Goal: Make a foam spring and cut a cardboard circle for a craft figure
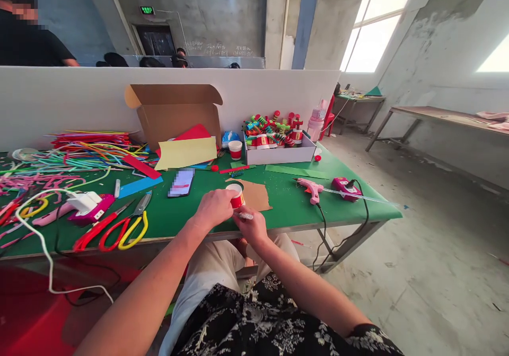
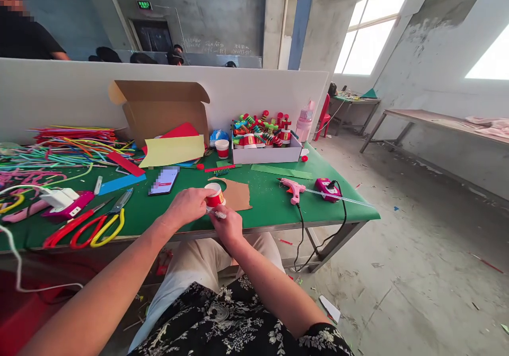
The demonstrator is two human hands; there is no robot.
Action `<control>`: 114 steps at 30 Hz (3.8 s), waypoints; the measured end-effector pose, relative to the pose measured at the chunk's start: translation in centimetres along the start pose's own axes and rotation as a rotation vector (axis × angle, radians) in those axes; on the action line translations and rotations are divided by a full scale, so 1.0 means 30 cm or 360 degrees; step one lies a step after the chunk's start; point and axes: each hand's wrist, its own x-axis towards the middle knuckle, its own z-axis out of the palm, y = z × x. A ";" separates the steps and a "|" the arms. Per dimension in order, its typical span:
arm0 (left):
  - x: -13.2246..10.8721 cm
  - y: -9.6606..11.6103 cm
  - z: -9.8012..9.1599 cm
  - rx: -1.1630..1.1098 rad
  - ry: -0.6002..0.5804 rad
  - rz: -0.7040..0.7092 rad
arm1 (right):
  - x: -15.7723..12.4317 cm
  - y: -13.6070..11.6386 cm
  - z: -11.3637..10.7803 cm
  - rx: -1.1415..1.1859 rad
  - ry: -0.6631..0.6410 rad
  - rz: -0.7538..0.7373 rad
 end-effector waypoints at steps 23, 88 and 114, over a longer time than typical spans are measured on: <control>-0.005 0.001 0.000 -0.0030 0.0024 -0.0005 | -0.011 0.028 -0.059 0.0093 0.0070 0.0025; -0.100 -0.045 0.384 -0.0145 0.0818 0.0253 | 0.181 0.059 -0.183 0.0745 0.0319 0.0281; -0.382 -0.609 0.203 0.0368 0.0123 -0.0847 | -0.280 0.081 -0.171 0.1879 -0.0188 0.1130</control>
